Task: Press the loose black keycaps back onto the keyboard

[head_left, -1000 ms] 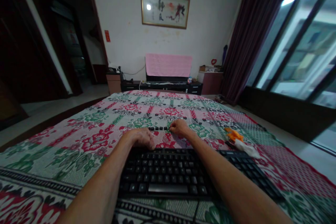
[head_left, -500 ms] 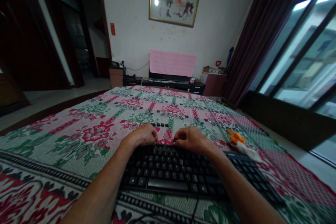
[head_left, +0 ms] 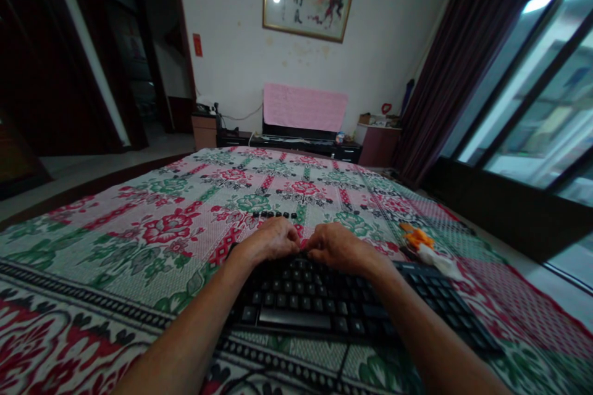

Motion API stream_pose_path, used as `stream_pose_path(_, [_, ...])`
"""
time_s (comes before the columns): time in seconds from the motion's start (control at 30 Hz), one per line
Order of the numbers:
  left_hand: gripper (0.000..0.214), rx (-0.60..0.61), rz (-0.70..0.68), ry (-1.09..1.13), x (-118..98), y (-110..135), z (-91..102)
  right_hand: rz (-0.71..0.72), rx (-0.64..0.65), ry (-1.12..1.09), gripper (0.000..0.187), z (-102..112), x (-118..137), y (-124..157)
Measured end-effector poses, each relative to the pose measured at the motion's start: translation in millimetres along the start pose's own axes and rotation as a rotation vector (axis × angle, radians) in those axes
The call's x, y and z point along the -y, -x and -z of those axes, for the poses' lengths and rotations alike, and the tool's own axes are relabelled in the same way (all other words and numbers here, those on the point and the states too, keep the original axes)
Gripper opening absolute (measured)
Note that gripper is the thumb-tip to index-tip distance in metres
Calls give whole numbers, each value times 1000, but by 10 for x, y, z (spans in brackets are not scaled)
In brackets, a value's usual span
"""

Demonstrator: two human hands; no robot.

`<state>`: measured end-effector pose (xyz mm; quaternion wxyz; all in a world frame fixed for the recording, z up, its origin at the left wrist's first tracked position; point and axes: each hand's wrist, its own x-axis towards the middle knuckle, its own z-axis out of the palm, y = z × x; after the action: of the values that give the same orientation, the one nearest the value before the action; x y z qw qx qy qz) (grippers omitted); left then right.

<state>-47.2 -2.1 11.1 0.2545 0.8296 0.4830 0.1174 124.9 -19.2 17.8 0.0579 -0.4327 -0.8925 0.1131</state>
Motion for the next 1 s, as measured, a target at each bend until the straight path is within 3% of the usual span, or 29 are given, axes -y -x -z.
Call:
stream_pose_path(0.23, [28, 38, 16, 105, -16, -4, -17, -90, 0, 92, 17, 57, 131, -22])
stream_pose_path(0.6, [26, 30, 25, 190, 40, -37, -92, -77, 13, -290, 22, 60, -27, 30])
stream_pose_path(1.0, [22, 49, 50, 301, 64, -62, -130, -81, -20, -237, 18, 5, -50, 1])
